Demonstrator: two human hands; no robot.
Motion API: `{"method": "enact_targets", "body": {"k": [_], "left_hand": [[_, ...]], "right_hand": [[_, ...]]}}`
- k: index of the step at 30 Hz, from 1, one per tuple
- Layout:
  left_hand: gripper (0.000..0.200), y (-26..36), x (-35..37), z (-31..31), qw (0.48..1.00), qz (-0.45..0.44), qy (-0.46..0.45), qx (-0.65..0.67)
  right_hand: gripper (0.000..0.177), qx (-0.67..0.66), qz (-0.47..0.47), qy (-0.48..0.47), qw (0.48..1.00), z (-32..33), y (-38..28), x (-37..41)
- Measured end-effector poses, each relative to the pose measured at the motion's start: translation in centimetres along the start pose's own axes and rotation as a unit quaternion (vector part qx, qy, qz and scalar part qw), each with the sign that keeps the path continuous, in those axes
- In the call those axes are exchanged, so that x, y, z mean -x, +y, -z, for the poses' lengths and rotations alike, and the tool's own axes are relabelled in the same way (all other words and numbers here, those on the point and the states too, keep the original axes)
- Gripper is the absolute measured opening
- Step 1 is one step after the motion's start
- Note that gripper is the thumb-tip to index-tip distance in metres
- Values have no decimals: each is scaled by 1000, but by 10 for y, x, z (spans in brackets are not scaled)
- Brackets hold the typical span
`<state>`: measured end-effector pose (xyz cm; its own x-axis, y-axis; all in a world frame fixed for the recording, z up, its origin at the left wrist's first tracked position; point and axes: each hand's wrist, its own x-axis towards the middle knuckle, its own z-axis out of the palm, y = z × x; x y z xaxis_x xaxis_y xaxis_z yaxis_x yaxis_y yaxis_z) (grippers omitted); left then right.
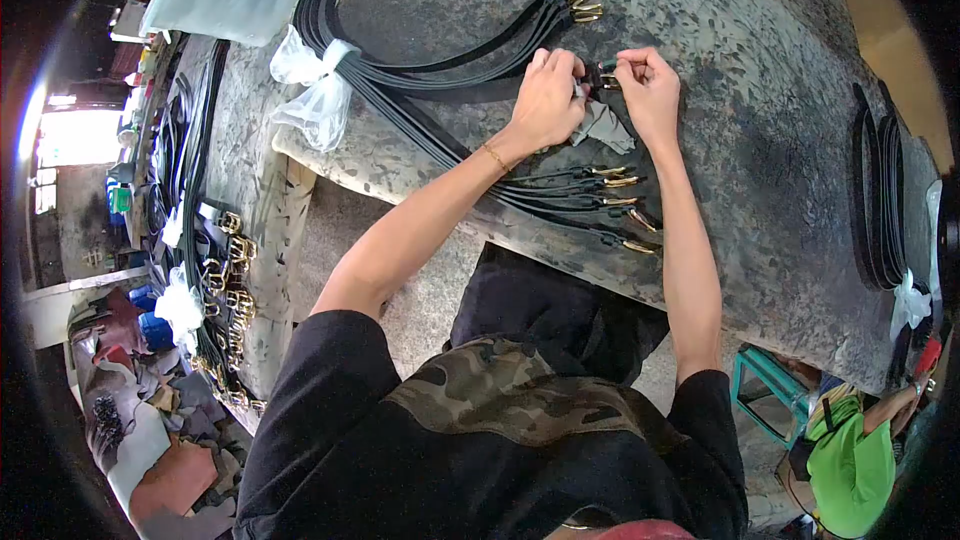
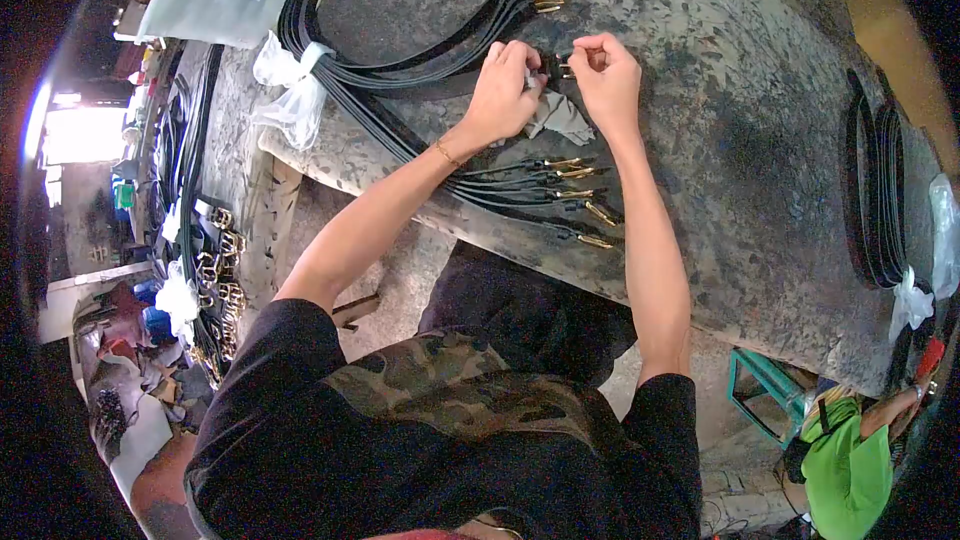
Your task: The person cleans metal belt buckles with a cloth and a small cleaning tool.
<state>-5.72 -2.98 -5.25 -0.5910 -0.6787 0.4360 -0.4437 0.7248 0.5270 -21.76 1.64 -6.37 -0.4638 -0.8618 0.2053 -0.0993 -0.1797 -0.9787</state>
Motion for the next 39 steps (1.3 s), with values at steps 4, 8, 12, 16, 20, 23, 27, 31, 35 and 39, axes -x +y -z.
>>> {"method": "enact_targets", "body": {"k": [4, 8, 12, 16, 20, 23, 27, 31, 35, 39], "left_hand": [[20, 4, -3, 2, 1000, 10, 10, 12], [20, 3, -1, 2, 1000, 13, 7, 15], [20, 6, -2, 4, 999, 19, 14, 21], [19, 5, -2, 1, 999, 30, 21, 30], [19, 4, -2, 1, 999, 25, 21, 31], [23, 4, -2, 2, 999, 37, 15, 32], [31, 7, -1, 5, 998, 53, 14, 41], [35, 10, -2, 8, 996, 72, 18, 50], [44, 10, -4, 13, 998, 44, 1, 54], [42, 6, 0, 19, 999, -46, 0, 2]], "right_hand": [[6, 33, 7, 0, 999, 0, -2, -1], [7, 49, 19, 1, 999, -3, -3, 0], [7, 72, 18, -4, 997, -2, -6, -1], [7, 82, 27, -9, 996, -3, -6, 0], [6, 90, 42, -8, 995, -4, -10, 2], [5, 82, 18, -12, 996, -2, -6, -1], [7, -39, 8, 5, 999, 0, 5, -6], [9, -240, -80, 26, 967, 9, 9, -13], [13, -391, -128, 27, 911, 23, 8, -17], [16, -395, -137, 24, 908, 23, 8, -17]]}}
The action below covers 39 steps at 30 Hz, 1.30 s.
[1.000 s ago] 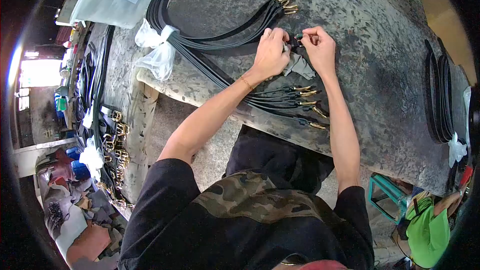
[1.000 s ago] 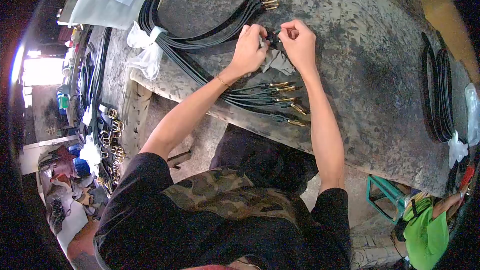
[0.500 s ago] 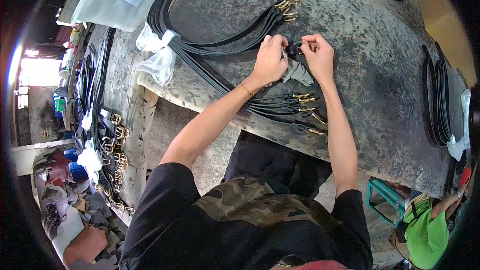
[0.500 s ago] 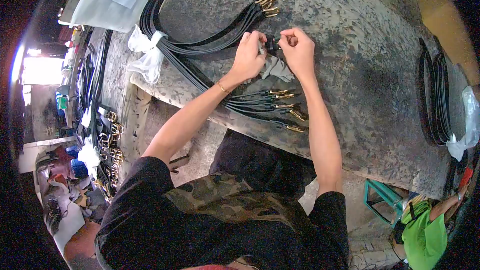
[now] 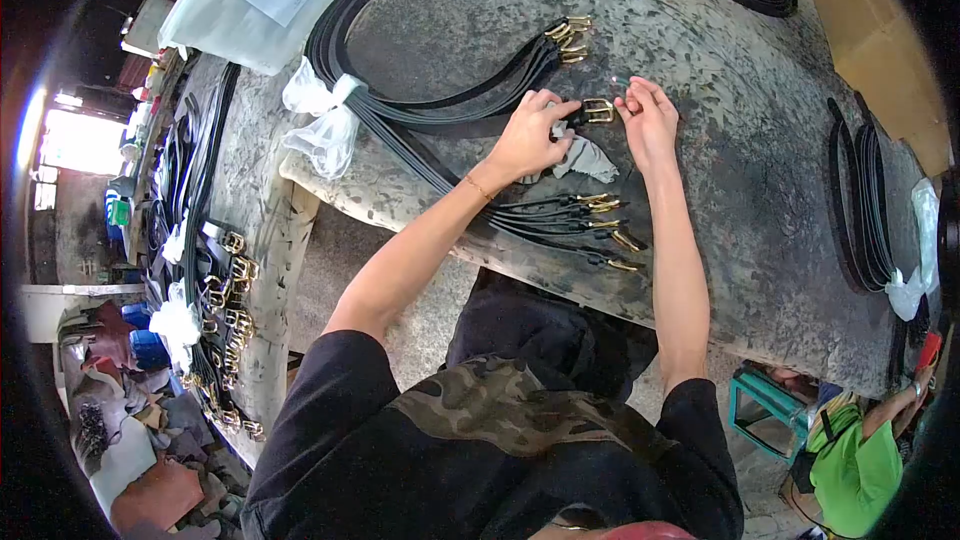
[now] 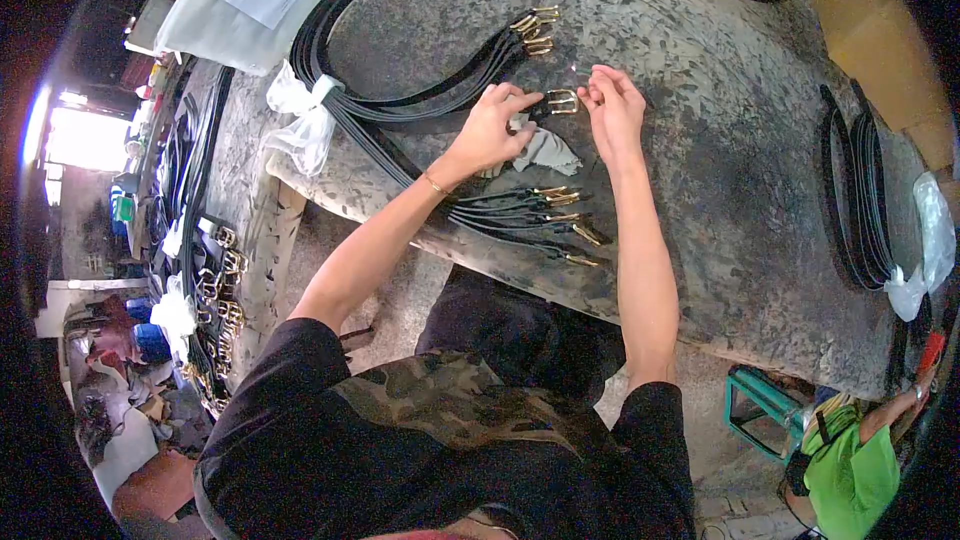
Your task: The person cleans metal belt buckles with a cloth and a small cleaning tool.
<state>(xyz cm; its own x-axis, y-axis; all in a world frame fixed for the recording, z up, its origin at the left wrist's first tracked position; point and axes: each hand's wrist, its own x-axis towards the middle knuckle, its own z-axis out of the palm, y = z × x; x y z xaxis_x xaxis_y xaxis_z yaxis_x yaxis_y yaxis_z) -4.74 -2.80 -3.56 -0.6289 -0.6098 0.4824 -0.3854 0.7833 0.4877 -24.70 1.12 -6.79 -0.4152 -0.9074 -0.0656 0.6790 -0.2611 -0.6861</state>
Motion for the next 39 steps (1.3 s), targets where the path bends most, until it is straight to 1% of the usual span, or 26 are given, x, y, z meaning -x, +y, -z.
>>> {"method": "enact_targets", "body": {"k": [2, 3, 7, 9, 10, 12, 13, 17, 20, 22, 24, 25, 26, 28, 29, 32, 33, 34, 36, 37, 39], "left_hand": [[32, -5, 0, 4, 999, -17, -26, 18], [21, -5, 1, 2, 999, -36, 6, 13], [14, -7, 5, 0, 999, -21, -4, 43], [9, -10, 5, 1, 999, -36, 5, 34], [9, -11, 6, 2, 999, -38, 5, 33], [9, -4, 12, 8, 998, -44, -7, -44], [13, -2, 15, 11, 995, -45, -6, -87], [19, -2, 12, 7, 992, -40, 3, -118], [20, -5, 10, 3, 992, -43, 9, -118], [18, -8, 6, -3, 991, -53, 12, -125], [14, -6, 5, -5, 996, -31, 22, -84], [14, -7, 4, -6, 994, -46, 29, -96], [14, -10, 5, -8, 994, -41, 29, -95], [13, -14, 4, -11, 993, -90, 29, -64], [13, -15, 4, -9, 993, -91, 32, -65], [10, -13, -1, -4, 991, -124, 9, -39], [11, -12, 0, -3, 995, -102, 3, -19], [11, -12, -1, -2, 995, -102, 3, -16], [14, -13, -3, 1, 992, -124, 28, -15], [14, -14, -1, 6, 991, -127, -2, -34], [13, -14, 3, 9, 991, -132, 7, -37]], "right_hand": [[16, -9, -3, 3, 1000, 0, -1, 0], [16, -17, -7, 9, 1000, 0, -1, 0], [15, -19, -3, -5, 1000, 3, -1, 0], [15, -22, -1, -12, 1000, 4, -1, -1], [15, -23, 0, -12, 1000, 4, -1, -1], [15, -21, -2, -14, 1000, 3, -1, -1], [15, -23, -1, -13, 1000, 3, 0, -1], [16, -3, 1, -15, 1000, 1, 0, -1], [16, -2, 13, -18, 1000, 0, 0, -2], [17, 12, 3, -12, 1000, -1, 1, -1], [16, 0, 3, -16, 1000, 1, 2, -2], [16, -9, 3, -19, 1000, 3, 3, -3], [16, -7, -2, -19, 1000, 3, 4, -1], [15, -15, 17, -19, 1000, 1, 2, 1], [14, -17, 19, -24, 999, 1, 3, 1], [14, -21, 32, -22, 999, -1, 5, 3], [13, -30, 37, -25, 999, -2, 5, 4], [13, -28, 38, -23, 999, -2, 6, 5], [13, -52, 45, -52, 996, -9, 4, 12], [11, -53, 59, -68, 995, -13, 4, 16], [11, -34, 53, -77, 995, -15, 11, 18]]}}
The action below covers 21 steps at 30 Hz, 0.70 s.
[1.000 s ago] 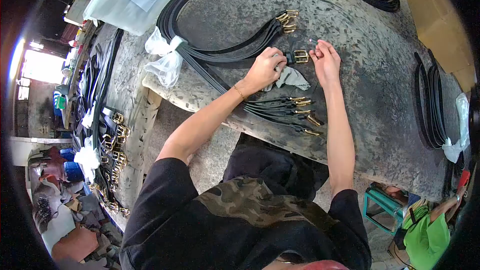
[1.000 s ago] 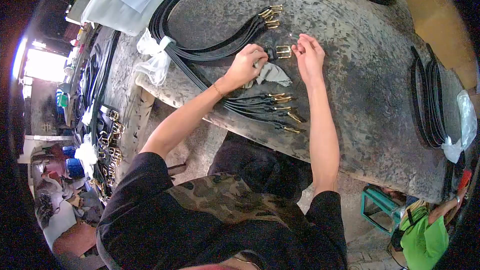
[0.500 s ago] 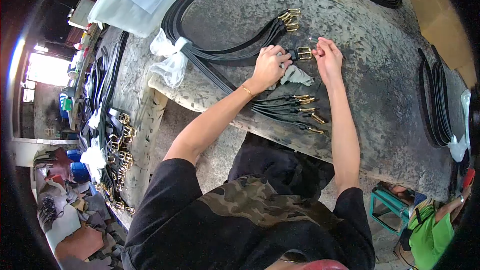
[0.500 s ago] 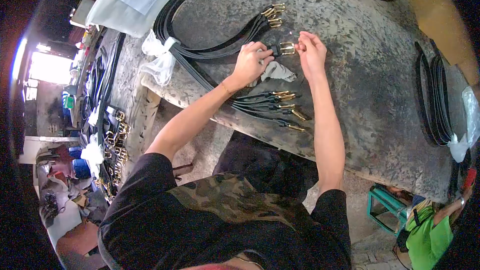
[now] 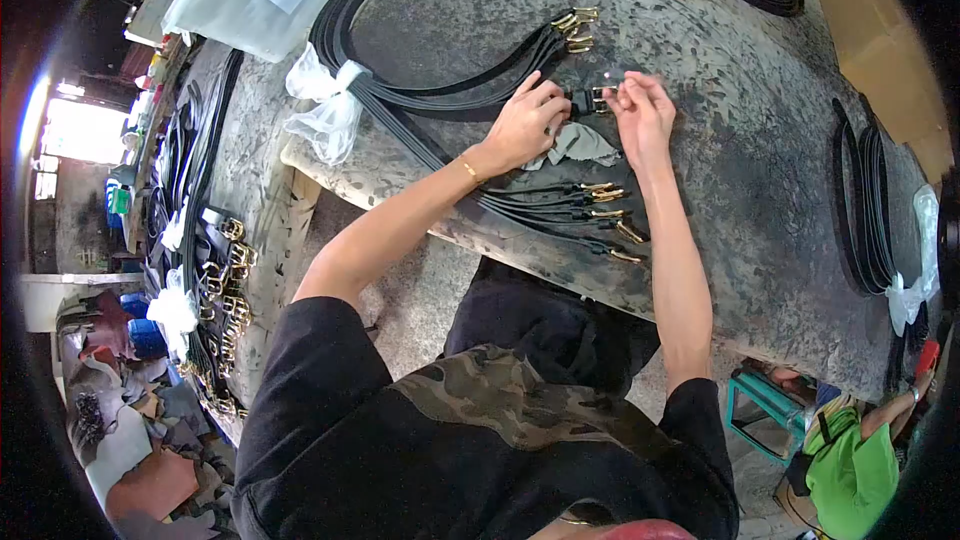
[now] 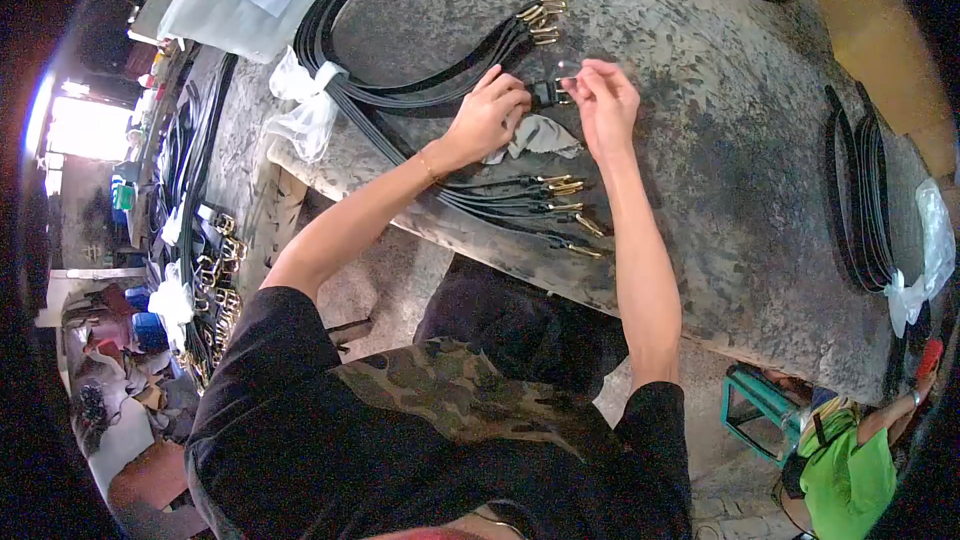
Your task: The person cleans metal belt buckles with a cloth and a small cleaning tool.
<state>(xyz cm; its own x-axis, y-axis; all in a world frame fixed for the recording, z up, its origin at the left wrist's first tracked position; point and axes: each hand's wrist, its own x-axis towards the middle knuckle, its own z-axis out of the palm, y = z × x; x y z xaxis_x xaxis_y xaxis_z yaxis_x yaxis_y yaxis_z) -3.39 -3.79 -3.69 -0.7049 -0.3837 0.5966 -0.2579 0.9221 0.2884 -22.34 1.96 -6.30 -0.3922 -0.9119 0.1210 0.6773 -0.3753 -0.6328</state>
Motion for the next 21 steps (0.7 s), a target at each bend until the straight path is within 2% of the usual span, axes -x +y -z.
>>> {"method": "enact_targets", "body": {"k": [1, 2, 3, 5, 6, 7, 9, 11, 13, 21], "left_hand": [[12, 0, 2, 2, 1000, -6, 8, -8], [10, 0, 3, 5, 998, 51, -12, 36], [10, 0, 2, 5, 998, 54, -15, 38], [10, 0, 2, 5, 984, 143, -39, 102], [10, 0, 2, 5, 982, 149, -40, 105], [9, -1, 2, 5, 982, 143, -35, 119], [9, -2, 2, 6, 981, 140, -32, 133], [8, -1, 0, 6, 978, 147, -27, 144], [8, -3, -1, 5, 979, 144, -24, 144], [9, -4, 2, 4, 977, 147, -8, 153]], "right_hand": [[10, 15, -6, -13, 1000, -1, 4, -1], [9, 61, -4, -8, 998, -4, 5, -1], [9, 60, -7, -5, 998, -6, 7, -1], [8, 242, 8, 26, 970, -9, 10, 0], [6, 287, 42, 3, 957, -6, 15, -1], [6, 288, 36, 5, 957, -4, 17, 1], [4, 398, 33, -26, 916, -10, 14, 4], [6, 408, 42, -11, 912, -17, 11, 6], [9, 472, 49, -35, 879, -19, 10, 7], [12, 526, 111, -72, 840, -30, 9, 10]]}}
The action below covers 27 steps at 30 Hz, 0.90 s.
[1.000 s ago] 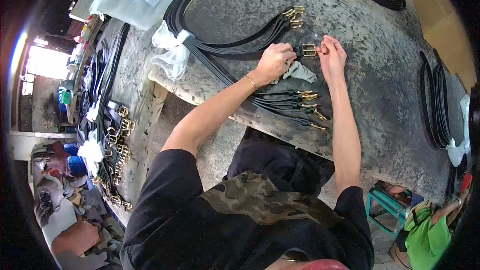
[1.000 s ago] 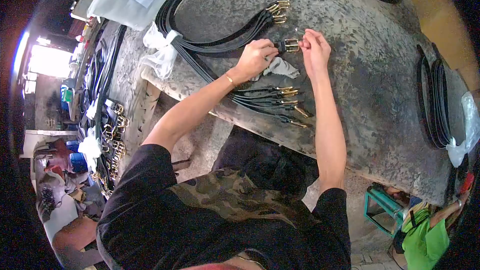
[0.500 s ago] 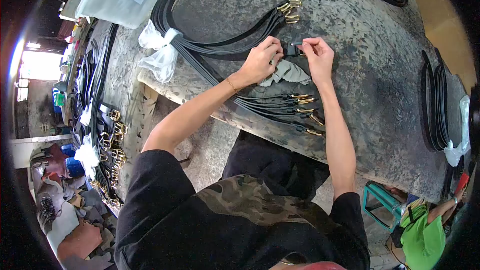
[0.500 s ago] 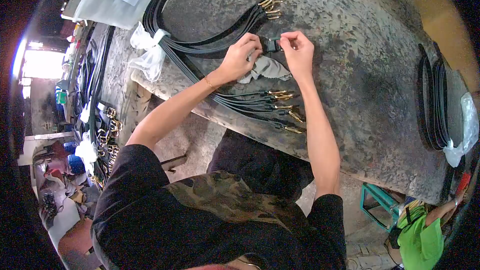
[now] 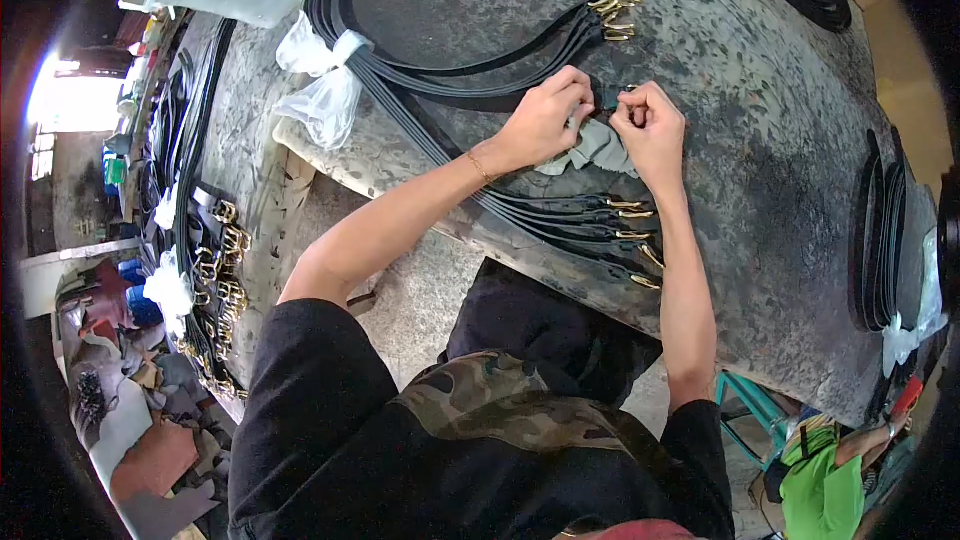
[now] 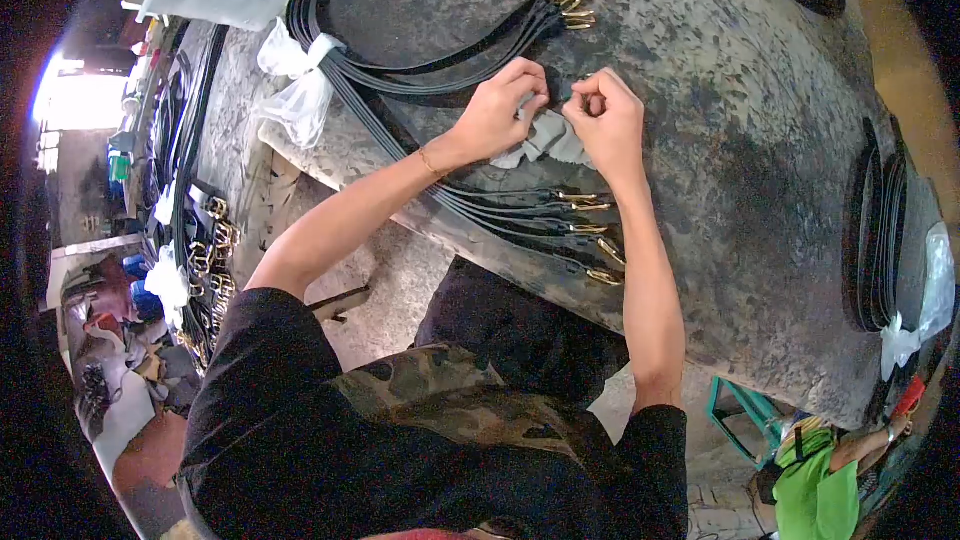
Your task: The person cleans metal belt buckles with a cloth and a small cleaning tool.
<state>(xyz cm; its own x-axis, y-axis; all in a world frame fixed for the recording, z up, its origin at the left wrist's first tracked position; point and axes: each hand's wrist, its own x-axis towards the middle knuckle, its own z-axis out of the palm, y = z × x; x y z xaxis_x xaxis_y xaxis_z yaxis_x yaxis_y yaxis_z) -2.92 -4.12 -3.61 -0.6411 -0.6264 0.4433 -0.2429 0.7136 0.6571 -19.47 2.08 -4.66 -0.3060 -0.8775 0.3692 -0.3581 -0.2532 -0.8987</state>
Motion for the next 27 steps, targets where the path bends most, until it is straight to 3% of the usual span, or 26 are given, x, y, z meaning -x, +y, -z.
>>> {"method": "enact_targets", "body": {"k": [10, 13, 15, 20, 22, 25, 27], "left_hand": [[11, -3, 1, 0, 1000, -6, -1, -1], [13, -5, 1, -2, 1000, -14, -3, -19], [16, 2, 0, -3, 999, -9, -6, -43], [30, 10, -4, -13, 994, 1, 1, -106], [35, 12, -7, -18, 989, 0, 1, -147], [30, 8, -8, -26, 987, -2, 17, -161], [26, 7, -7, -28, 986, -12, 25, -165]], "right_hand": [[13, 12, 11, -6, 1000, -1, 4, 2], [9, -52, -21, -3, 998, 2, 20, 2], [5, -207, -48, 107, 971, 7, 25, -1], [3, -345, -130, 148, 918, 17, 29, -4], [3, -471, -151, 154, 855, 25, 37, -6], [4, -514, -195, 203, 810, 37, 35, -12], [4, -515, -192, 193, 813, 36, 38, -12]]}}
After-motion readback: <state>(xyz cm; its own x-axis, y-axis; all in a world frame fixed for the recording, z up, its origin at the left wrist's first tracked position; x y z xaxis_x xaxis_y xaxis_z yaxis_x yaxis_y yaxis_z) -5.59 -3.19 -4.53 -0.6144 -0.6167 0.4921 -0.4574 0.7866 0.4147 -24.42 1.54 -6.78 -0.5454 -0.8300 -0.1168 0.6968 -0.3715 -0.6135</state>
